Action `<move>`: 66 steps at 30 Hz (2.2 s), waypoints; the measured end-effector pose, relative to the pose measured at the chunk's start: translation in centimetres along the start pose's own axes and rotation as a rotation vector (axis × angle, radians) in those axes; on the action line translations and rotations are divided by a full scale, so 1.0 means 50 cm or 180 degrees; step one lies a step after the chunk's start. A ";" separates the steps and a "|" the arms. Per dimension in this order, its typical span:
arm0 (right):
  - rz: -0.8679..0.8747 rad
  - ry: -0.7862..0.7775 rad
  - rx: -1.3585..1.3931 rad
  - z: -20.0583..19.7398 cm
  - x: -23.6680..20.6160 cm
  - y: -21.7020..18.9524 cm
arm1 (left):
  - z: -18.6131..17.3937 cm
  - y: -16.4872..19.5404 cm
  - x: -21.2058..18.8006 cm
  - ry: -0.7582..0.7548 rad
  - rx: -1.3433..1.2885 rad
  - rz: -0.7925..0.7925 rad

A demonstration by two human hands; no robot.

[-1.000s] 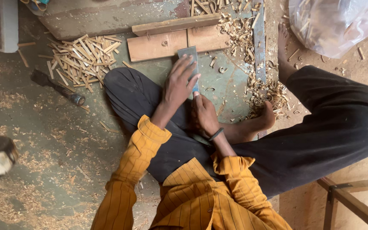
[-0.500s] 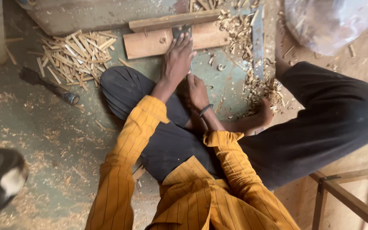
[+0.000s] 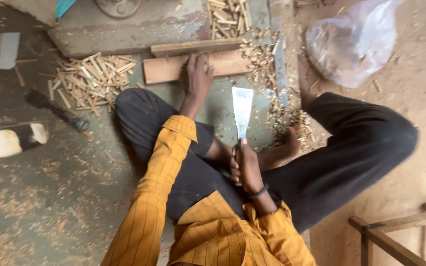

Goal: The person sits on the floor and uses a wide chisel to shave and split small wooden sticks on a board, cutting thin strips from the sticks and letting the pieces fall among wood shavings on the floor.

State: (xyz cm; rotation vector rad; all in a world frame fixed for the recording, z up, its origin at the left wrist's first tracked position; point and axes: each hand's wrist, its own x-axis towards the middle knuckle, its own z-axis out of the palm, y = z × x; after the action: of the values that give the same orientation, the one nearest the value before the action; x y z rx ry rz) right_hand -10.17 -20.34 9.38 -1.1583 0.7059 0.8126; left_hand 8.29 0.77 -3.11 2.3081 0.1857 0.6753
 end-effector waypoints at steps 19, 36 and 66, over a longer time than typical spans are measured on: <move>-0.1221 -0.0070 0.0006 -0.167 -0.181 -0.267 | -0.429 -0.234 0.031 0.0838 0.0880 -0.0757; -0.0354 -0.1021 0.2147 -0.234 -0.121 -0.278 | 0.156 0.136 0.370 -0.1202 0.0904 0.2178; -0.0243 -0.0594 0.0986 -0.152 -0.130 -0.271 | -0.144 -0.018 -0.027 -0.0490 -0.0108 -0.0844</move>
State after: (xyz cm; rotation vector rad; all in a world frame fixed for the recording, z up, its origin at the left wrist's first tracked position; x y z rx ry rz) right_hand -2.67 -31.45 19.59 -0.8142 0.6041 0.7078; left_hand 3.47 5.33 0.12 2.2382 0.3968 0.3631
